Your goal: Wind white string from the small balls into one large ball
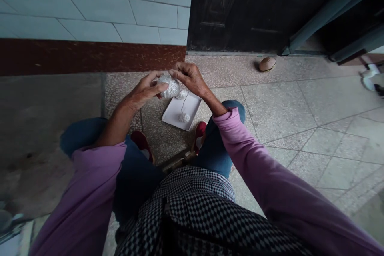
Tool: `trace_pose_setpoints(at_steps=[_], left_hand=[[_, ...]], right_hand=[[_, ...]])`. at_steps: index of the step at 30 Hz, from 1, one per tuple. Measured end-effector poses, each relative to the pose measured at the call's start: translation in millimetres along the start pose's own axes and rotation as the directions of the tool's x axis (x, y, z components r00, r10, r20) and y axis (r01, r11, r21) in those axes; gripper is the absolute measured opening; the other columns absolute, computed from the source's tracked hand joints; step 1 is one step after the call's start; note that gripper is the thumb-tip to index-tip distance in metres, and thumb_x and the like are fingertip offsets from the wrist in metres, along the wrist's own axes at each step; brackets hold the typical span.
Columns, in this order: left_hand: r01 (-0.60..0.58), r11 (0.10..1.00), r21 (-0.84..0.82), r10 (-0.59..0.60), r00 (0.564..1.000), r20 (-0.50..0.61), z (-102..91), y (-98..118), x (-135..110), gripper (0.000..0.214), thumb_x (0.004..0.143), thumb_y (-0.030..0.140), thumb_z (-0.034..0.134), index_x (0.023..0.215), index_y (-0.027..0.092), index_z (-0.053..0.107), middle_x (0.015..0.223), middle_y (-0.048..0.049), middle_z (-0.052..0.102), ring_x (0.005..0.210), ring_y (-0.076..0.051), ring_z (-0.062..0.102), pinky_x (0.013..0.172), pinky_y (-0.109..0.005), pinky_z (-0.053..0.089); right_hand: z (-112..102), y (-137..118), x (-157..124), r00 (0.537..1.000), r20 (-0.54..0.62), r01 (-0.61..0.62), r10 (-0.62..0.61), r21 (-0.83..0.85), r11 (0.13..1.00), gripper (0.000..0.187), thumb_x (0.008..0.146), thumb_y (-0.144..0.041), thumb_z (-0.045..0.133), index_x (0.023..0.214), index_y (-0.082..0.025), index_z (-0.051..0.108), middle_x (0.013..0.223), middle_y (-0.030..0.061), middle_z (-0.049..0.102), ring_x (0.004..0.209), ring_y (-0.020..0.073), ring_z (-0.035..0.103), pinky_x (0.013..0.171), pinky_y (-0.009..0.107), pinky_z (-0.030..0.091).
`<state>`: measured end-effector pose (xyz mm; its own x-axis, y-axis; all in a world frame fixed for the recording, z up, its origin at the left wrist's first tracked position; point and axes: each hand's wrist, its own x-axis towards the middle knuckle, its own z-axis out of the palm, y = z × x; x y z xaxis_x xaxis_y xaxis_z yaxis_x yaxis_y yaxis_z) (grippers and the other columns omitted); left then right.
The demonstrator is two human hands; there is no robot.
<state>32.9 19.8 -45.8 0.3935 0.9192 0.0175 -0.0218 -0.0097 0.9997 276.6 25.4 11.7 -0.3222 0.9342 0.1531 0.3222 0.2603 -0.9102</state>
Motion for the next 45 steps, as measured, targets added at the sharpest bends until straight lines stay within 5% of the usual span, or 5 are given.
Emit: trace_pose_setpoints(at_steps=[9, 23, 31, 37, 45], left_hand=[[0.080, 0.996, -0.038, -0.078, 0.995, 0.056, 11.1, 16, -12, 0.063, 0.077, 0.063, 0.109, 0.120, 0.027, 0.080, 0.100, -0.0054, 0.079, 0.091, -0.029, 0.081, 0.075, -0.032, 0.064], [-0.046, 0.979, -0.197, -0.008, 0.964, -0.266, -4.0, -2, 5, 0.072, 0.068, 0.056, 0.120, 0.116, 0.028, 0.074, 0.116, -0.0061, 0.088, 0.109, -0.032, 0.086, 0.084, -0.038, 0.071], [-0.052, 0.992, -0.113, 0.006, 0.926, -0.379, -22.8, -11, 13, 0.092, 0.066, 0.068, 0.126, 0.121, 0.028, 0.064, 0.121, -0.0008, 0.082, 0.120, -0.028, 0.072, 0.098, -0.044, 0.062], [0.009, 0.994, 0.112, 0.031, 0.937, -0.349, -26.1, -20, 15, 0.082, 0.069, 0.060, 0.122, 0.118, 0.028, 0.065, 0.091, 0.0073, 0.072, 0.094, -0.019, 0.059, 0.083, -0.035, 0.047], [0.107, 0.992, 0.072, -0.103, 0.993, -0.051, -4.7, -2, 1, 0.071, 0.083, 0.072, 0.114, 0.122, 0.021, 0.083, 0.099, -0.0050, 0.083, 0.088, -0.024, 0.071, 0.069, -0.034, 0.053]], right_hand=[[13, 22, 9, 1.000, 0.012, -0.004, 0.003, 0.088, 0.996, 0.081, 0.121, -0.084, 0.087, 0.072, -0.035, 0.045, 0.072, -0.0022, 0.041, 0.092, 0.0237, 0.044, 0.085, 0.042, 0.042], [42, 66, 34, 1.000, -0.007, -0.019, 0.020, 0.060, 0.998, 0.065, 0.134, -0.064, 0.076, 0.086, -0.027, 0.053, 0.086, -0.0015, 0.051, 0.092, 0.0222, 0.054, 0.090, 0.033, 0.052], [48, 48, 9, 0.977, 0.210, -0.009, 0.035, -0.126, 0.992, 0.039, 0.131, -0.027, 0.073, 0.092, -0.023, 0.070, 0.095, 0.0030, 0.072, 0.100, 0.0245, 0.068, 0.106, 0.036, 0.053], [33, 28, -9, 0.947, 0.317, 0.082, -0.054, -0.077, 0.994, 0.046, 0.134, -0.041, 0.079, 0.092, -0.022, 0.073, 0.091, 0.0016, 0.071, 0.092, 0.0227, 0.062, 0.099, 0.036, 0.050], [9, 23, 6, 0.998, 0.033, 0.053, -0.053, 0.018, 0.998, 0.077, 0.126, -0.076, 0.087, 0.077, -0.029, 0.051, 0.079, -0.0023, 0.045, 0.085, 0.0208, 0.047, 0.083, 0.036, 0.047]])
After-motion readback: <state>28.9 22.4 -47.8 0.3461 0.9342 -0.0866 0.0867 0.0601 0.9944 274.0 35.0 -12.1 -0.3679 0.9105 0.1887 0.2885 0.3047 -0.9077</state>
